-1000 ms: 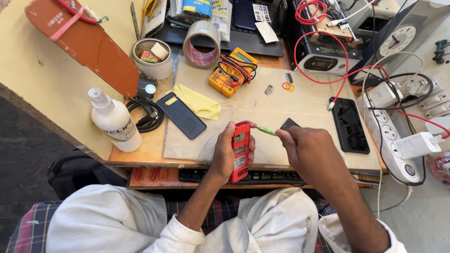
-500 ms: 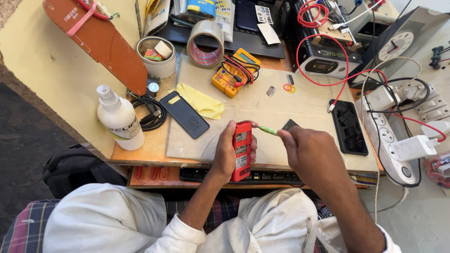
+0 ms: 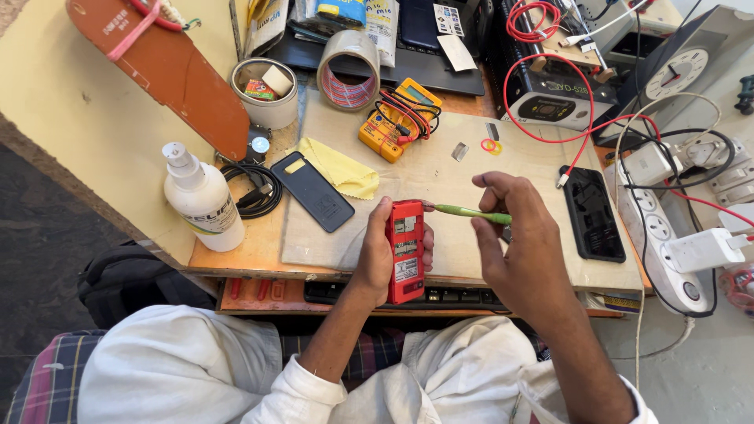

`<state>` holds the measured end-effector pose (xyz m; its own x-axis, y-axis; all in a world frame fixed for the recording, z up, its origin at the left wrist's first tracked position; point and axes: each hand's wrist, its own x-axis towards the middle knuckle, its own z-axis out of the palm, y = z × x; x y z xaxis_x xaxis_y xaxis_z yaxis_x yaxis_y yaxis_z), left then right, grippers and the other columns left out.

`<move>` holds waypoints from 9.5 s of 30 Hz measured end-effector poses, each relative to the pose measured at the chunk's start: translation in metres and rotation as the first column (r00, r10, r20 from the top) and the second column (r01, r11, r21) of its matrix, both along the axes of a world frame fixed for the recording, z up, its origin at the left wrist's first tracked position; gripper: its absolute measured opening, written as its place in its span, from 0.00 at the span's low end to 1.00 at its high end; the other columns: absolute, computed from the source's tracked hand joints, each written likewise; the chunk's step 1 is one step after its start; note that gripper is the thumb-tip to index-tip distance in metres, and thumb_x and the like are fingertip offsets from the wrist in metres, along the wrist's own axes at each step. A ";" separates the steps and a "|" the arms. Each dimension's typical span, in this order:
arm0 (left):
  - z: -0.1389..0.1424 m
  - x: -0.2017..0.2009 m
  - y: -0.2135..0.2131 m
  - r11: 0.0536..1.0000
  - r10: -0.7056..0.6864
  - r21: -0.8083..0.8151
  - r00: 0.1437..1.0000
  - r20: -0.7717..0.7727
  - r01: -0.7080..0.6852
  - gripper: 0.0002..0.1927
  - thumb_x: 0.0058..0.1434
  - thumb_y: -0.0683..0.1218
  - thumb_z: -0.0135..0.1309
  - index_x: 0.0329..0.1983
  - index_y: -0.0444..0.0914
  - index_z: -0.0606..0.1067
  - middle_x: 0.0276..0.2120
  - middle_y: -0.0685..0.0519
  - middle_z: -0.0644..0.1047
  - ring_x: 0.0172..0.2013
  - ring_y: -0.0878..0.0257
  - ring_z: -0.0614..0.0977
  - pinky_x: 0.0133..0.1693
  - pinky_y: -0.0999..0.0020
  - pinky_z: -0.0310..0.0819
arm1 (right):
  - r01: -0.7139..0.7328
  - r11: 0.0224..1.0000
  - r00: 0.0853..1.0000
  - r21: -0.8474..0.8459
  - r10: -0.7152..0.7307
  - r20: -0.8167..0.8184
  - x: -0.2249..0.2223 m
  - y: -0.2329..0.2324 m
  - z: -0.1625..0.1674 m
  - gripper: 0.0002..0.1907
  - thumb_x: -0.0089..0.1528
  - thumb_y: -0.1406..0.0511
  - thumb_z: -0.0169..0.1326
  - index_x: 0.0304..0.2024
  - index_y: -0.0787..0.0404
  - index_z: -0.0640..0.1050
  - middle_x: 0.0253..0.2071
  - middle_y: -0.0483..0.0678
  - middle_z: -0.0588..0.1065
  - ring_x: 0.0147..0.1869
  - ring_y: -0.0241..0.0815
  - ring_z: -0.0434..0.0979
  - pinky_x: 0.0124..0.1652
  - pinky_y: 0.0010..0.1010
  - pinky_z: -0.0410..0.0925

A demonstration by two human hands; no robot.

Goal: The person removes the back cover and battery of a red feature phone using a small screwdriver, then detaches the front keypad assembly to expose the internal components.

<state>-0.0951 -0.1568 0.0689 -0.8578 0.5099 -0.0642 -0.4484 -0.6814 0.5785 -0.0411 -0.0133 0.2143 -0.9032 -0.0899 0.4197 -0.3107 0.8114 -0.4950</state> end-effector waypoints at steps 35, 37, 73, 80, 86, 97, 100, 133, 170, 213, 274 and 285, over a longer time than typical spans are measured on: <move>0.006 0.002 0.007 0.999 -0.023 0.028 1.000 0.011 0.022 0.36 0.72 0.69 0.29 0.56 0.35 0.71 0.30 0.48 0.76 0.28 0.59 0.79 0.33 0.62 0.78 | 0.000 0.998 1.000 0.056 -0.002 0.023 -0.013 0.024 -0.004 0.19 0.59 0.67 0.66 0.50 0.66 0.78 0.39 0.53 0.75 0.36 0.48 0.79 0.36 0.35 0.71; 0.008 0.004 0.008 1.000 -0.011 0.000 1.000 0.000 0.011 0.37 0.72 0.69 0.28 0.56 0.34 0.71 0.30 0.48 0.76 0.28 0.59 0.79 0.33 0.62 0.77 | -0.020 0.999 1.000 -0.048 0.021 0.020 -0.014 0.027 -0.005 0.11 0.62 0.69 0.61 0.47 0.65 0.78 0.39 0.52 0.77 0.37 0.45 0.81 0.36 0.33 0.73; 0.017 0.003 0.030 0.979 0.146 -0.158 0.986 0.085 -0.131 0.28 0.68 0.63 0.43 0.51 0.33 0.71 0.30 0.49 0.76 0.26 0.60 0.80 0.30 0.63 0.79 | -0.145 0.689 0.980 -0.710 0.199 -0.008 -0.041 0.091 -0.073 0.17 0.61 0.80 0.58 0.52 0.69 0.76 0.45 0.48 0.74 0.50 0.32 0.76 0.49 0.24 0.75; 0.021 -0.037 0.053 0.824 0.292 -0.465 0.946 -0.141 -0.324 0.21 0.57 0.39 0.60 0.54 0.32 0.71 0.34 0.48 0.78 0.30 0.63 0.83 0.31 0.64 0.83 | -0.068 0.593 0.991 -0.802 0.131 0.013 -0.048 0.105 -0.093 0.18 0.60 0.79 0.58 0.52 0.68 0.75 0.43 0.47 0.76 0.46 0.31 0.77 0.41 0.24 0.75; 0.029 -0.063 0.055 0.717 0.206 -0.633 0.957 -0.204 -0.290 0.20 0.55 0.36 0.60 0.52 0.32 0.72 0.33 0.49 0.79 0.28 0.63 0.82 0.28 0.65 0.83 | -0.069 0.573 0.997 -0.817 0.077 -0.030 -0.047 0.118 -0.102 0.17 0.60 0.80 0.57 0.52 0.69 0.75 0.44 0.47 0.76 0.48 0.32 0.77 0.45 0.22 0.74; 0.054 -0.068 0.041 0.810 -0.013 -0.579 0.984 -0.177 -0.093 0.31 0.68 0.65 0.46 0.55 0.34 0.71 0.31 0.52 0.76 0.26 0.65 0.79 0.27 0.67 0.78 | -0.005 0.635 0.997 -0.773 -0.056 -0.052 -0.021 0.108 -0.074 0.13 0.63 0.77 0.59 0.51 0.69 0.75 0.42 0.48 0.76 0.42 0.32 0.77 0.39 0.22 0.72; 0.057 -0.039 0.023 0.982 -0.094 -0.179 0.984 -0.154 0.066 0.41 0.67 0.74 0.31 0.65 0.39 0.70 0.32 0.52 0.76 0.29 0.64 0.78 0.32 0.66 0.77 | -0.013 0.680 0.993 -0.733 -0.076 -0.088 0.000 0.076 -0.051 0.11 0.65 0.75 0.59 0.50 0.70 0.75 0.45 0.49 0.77 0.46 0.33 0.79 0.43 0.22 0.74; 0.065 0.025 -0.003 0.987 0.015 -0.146 0.931 -0.365 -0.072 0.35 0.74 0.68 0.27 0.64 0.37 0.66 0.36 0.54 0.70 0.31 0.68 0.72 0.36 0.72 0.70 | 0.346 0.929 0.919 -0.136 -0.305 0.251 0.056 -0.004 0.029 0.14 0.62 0.59 0.62 0.33 0.64 0.84 0.12 0.55 0.72 0.12 0.44 0.68 0.18 0.36 0.60; 0.046 0.033 0.007 0.971 -0.066 -0.240 0.974 -0.215 0.013 0.34 0.73 0.68 0.25 0.61 0.41 0.69 0.30 0.56 0.72 0.26 0.69 0.72 0.30 0.72 0.71 | 0.034 0.987 0.994 -0.157 -0.050 -0.096 0.055 0.017 0.006 0.12 0.62 0.62 0.59 0.35 0.68 0.77 0.26 0.53 0.76 0.23 0.42 0.71 0.25 0.32 0.65; 0.030 0.029 0.016 0.960 -0.017 -0.278 0.984 -0.175 -0.033 0.36 0.71 0.71 0.25 0.56 0.39 0.71 0.29 0.54 0.74 0.25 0.68 0.75 0.27 0.71 0.73 | 0.274 0.953 0.938 0.132 -0.295 0.181 0.047 0.021 0.006 0.11 0.65 0.63 0.62 0.36 0.66 0.78 0.27 0.56 0.77 0.28 0.51 0.78 0.31 0.37 0.68; 0.004 0.013 0.029 0.988 -0.088 -0.129 0.996 0.004 0.088 0.35 0.70 0.72 0.30 0.58 0.42 0.70 0.31 0.53 0.75 0.27 0.66 0.77 0.30 0.67 0.76 | -0.066 0.755 0.998 -0.653 0.046 -0.048 0.017 0.041 -0.044 0.21 0.61 0.80 0.57 0.56 0.70 0.73 0.45 0.50 0.75 0.51 0.34 0.79 0.52 0.25 0.75; 0.006 -0.002 0.030 0.950 0.291 -0.116 0.957 -0.008 -0.290 0.25 0.60 0.37 0.59 0.60 0.35 0.67 0.36 0.49 0.78 0.33 0.64 0.80 0.36 0.66 0.80 | 0.020 0.672 1.000 -0.740 -0.021 0.009 0.001 0.055 -0.064 0.20 0.60 0.79 0.58 0.54 0.69 0.73 0.43 0.51 0.76 0.44 0.35 0.79 0.42 0.25 0.78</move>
<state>-0.0968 -0.1271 0.0747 -0.9668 0.2275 -0.1167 -0.2469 -0.7120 0.6573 -0.0399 0.0413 0.1503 -0.9008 0.2689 0.3408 -0.2989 0.1852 -0.9361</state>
